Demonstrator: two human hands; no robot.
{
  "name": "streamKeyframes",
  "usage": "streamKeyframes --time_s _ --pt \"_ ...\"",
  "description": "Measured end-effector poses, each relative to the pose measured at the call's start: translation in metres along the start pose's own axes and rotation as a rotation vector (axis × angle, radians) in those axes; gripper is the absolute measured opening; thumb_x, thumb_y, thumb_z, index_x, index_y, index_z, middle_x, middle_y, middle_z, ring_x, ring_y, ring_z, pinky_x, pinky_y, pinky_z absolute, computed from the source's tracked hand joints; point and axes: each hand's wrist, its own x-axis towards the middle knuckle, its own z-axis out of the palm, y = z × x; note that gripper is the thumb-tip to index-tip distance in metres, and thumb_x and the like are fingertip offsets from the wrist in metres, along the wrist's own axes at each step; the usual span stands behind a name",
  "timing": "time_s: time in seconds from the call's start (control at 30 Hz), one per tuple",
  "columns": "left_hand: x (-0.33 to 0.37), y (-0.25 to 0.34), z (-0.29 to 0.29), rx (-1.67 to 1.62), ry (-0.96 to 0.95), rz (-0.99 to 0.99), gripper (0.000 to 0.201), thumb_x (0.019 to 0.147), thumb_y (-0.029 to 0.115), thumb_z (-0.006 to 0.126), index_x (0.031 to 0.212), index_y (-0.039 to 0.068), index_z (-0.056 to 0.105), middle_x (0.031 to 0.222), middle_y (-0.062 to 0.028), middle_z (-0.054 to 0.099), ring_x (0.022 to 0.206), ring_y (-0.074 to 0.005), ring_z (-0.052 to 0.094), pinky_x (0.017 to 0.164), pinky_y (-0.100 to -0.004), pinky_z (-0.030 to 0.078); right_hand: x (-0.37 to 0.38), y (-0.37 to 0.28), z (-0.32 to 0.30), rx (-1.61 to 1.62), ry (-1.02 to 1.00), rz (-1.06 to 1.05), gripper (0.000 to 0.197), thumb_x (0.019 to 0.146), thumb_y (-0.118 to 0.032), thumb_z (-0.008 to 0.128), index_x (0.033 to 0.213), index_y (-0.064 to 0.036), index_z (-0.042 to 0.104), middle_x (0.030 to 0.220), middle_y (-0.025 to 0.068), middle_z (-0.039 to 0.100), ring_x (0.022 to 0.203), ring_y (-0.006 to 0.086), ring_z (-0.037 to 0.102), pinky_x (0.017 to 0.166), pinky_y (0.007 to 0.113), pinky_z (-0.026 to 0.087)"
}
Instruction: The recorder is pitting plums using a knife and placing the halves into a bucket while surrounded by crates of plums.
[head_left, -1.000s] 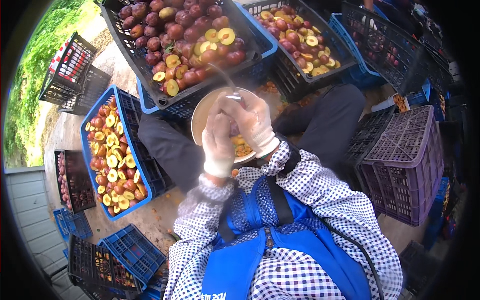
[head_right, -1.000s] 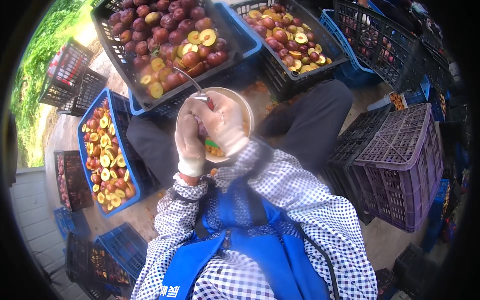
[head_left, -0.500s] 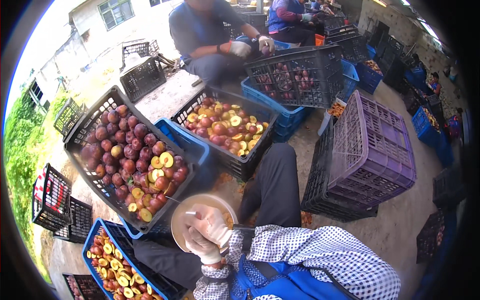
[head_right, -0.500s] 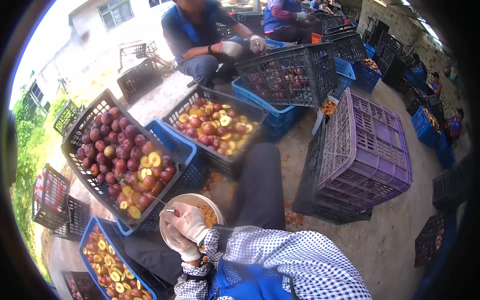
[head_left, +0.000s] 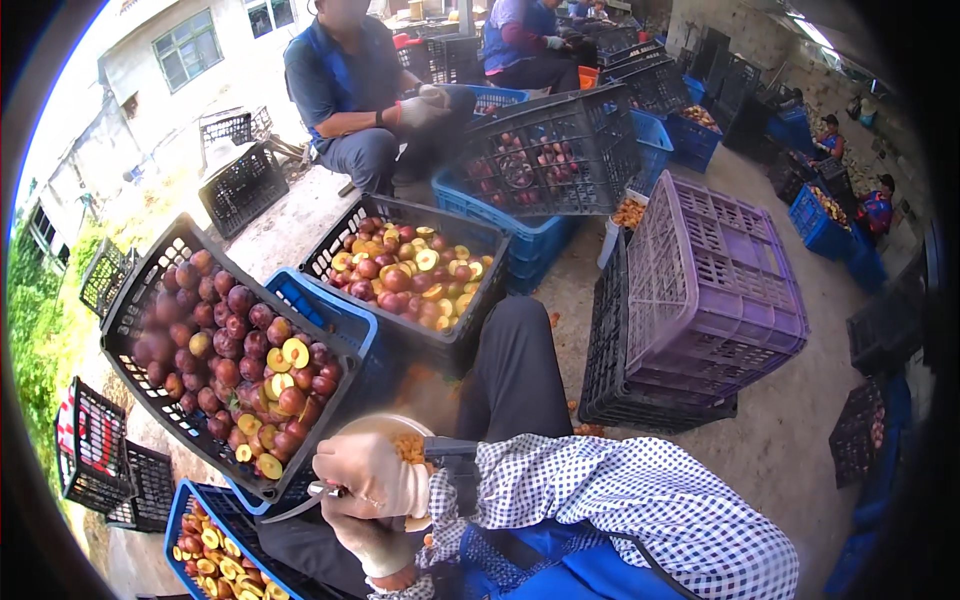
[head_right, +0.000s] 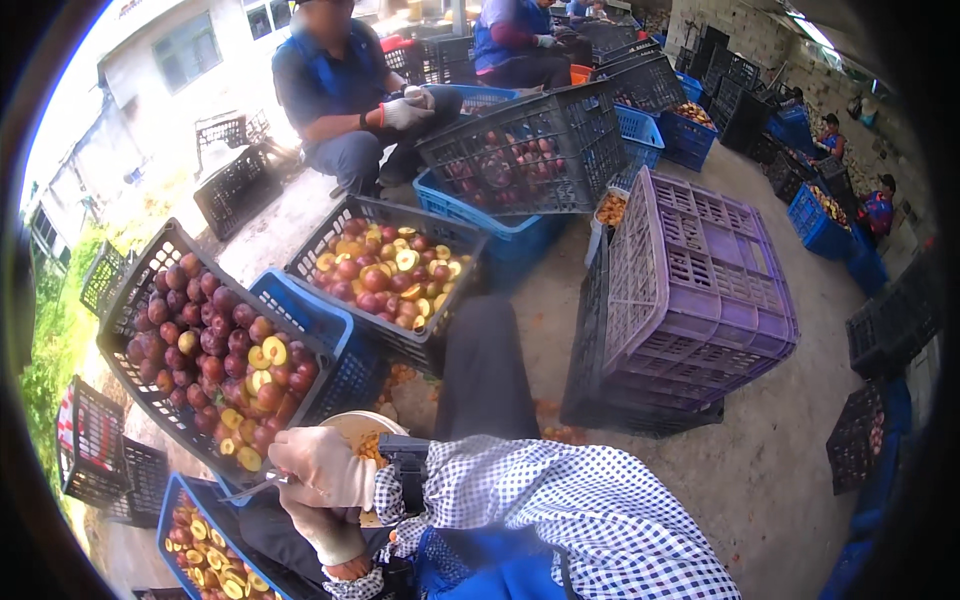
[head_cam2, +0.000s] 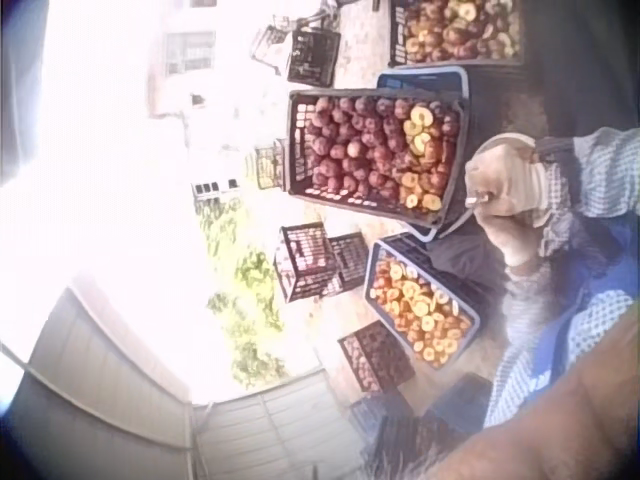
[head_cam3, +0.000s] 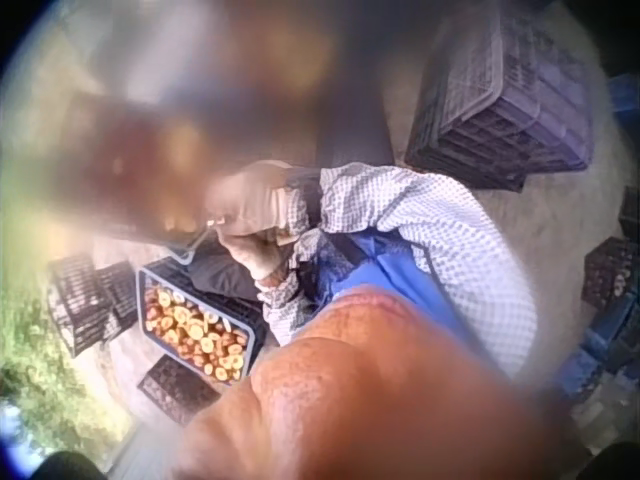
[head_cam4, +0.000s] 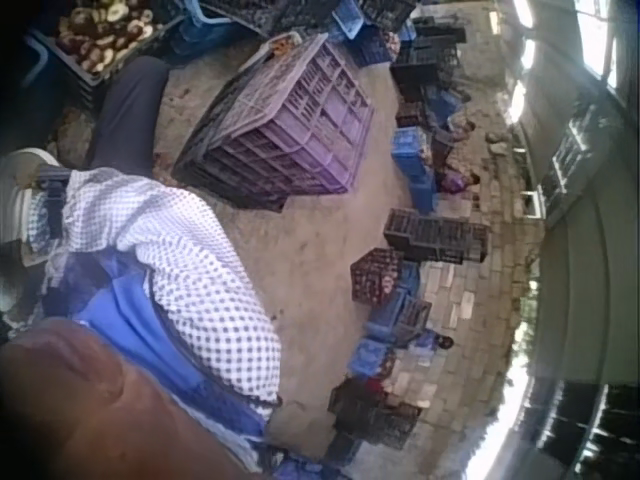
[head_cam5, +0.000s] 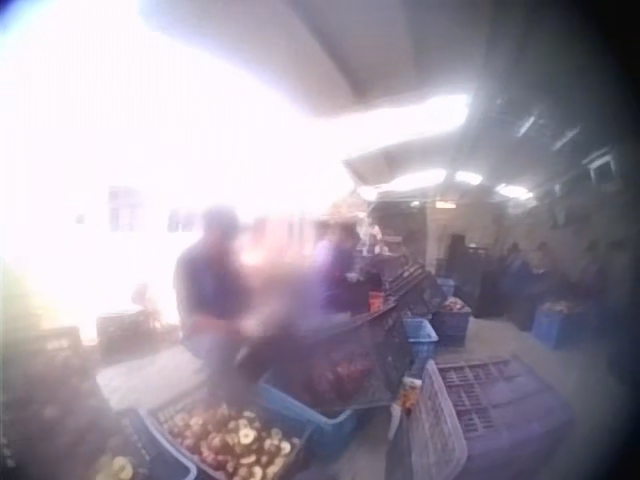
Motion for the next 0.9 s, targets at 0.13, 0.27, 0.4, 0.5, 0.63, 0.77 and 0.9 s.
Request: streamKeyframes --time_s 0.13,0.27,0.4,0.5,0.63,0.77,0.9 --pt "-0.006 0.009 0.0 -0.044 0.049 -0.128 0.06 0.093 0.065 0.05 0.129 0.018 0.055 0.109 -0.0009 0.064 0.085 -0.0178 0.07 0.054 -0.0309 0.059 0.003 -0.005 0.001 -0.057 -0.144 -0.123 0.025 0.078 -0.021 0.069 0.073 -0.0064 0.05 0.076 0.0116 0.049 0.072 0.0342 0.055 0.063 0.044 0.044" --pt "0.017 -0.01 0.001 0.259 -0.129 0.364 0.056 0.105 0.049 0.037 0.133 0.003 0.055 0.119 -0.0106 0.063 0.107 -0.0201 0.063 0.091 -0.0332 0.051 -0.012 0.008 0.003 0.041 -0.062 0.303 0.03 0.086 -0.031 0.068 0.078 -0.0039 0.056 0.076 0.0138 0.058 0.075 0.0339 0.061 0.066 0.043 0.047" --pt "0.027 -0.025 -0.016 0.85 -0.023 0.896 0.059 0.108 0.044 0.033 0.134 -0.005 0.052 0.124 -0.015 0.061 0.113 -0.0244 0.059 0.101 -0.0366 0.044 -0.027 0.01 0.007 0.126 -0.021 0.584 0.039 0.092 -0.04 0.065 0.08 -0.003 0.059 0.075 0.0167 0.063 0.073 0.0323 0.064 0.067 0.041 0.047" --pt "0.023 -0.026 -0.028 0.833 0.024 0.917 0.055 0.108 0.037 0.034 0.134 -0.008 0.051 0.125 -0.0214 0.062 0.114 -0.0318 0.061 0.101 -0.0393 0.048 -0.032 0.015 0.025 0.063 0.063 0.51 0.035 0.091 -0.037 0.066 0.08 -0.004 0.06 0.077 0.0178 0.063 0.077 0.0359 0.064 0.067 0.043 0.048" --pt "0.02 -0.017 -0.029 0.597 0.039 0.636 0.05 0.107 0.038 0.039 0.134 -0.002 0.052 0.127 -0.0123 0.059 0.117 -0.0239 0.057 0.104 -0.0365 0.044 -0.017 -0.001 0.03 0.166 0.062 0.372 0.024 0.085 -0.026 0.069 0.081 -0.004 0.061 0.076 0.0182 0.061 0.074 0.037 0.063 0.065 0.042 0.048" --pt "0.027 -0.02 -0.014 0.526 0.054 0.48 0.045 0.106 0.04 0.044 0.131 0.005 0.054 0.123 -0.006 0.06 0.117 -0.0185 0.056 0.101 -0.0323 0.046 0.002 0.021 0.009 0.019 0.04 0.153 0.012 0.071 -0.007 0.07 0.071 -0.0033 0.058 0.065 0.0115 0.055 0.059 0.0277 0.056 0.056 0.036 0.046" --pt "0.017 -0.006 -0.022 -0.137 -0.049 0.167 0.05 0.104 0.046 0.046 0.135 0.007 0.053 0.125 -0.007 0.061 0.115 -0.0204 0.06 0.096 -0.0343 0.051 0.002 0.016 0.02 -0.011 -0.111 -0.029 0.013 0.069 -0.008 0.073 0.081 -0.003 0.068 0.071 0.0121 0.061 0.063 0.028 0.063 0.057 0.035 0.05"
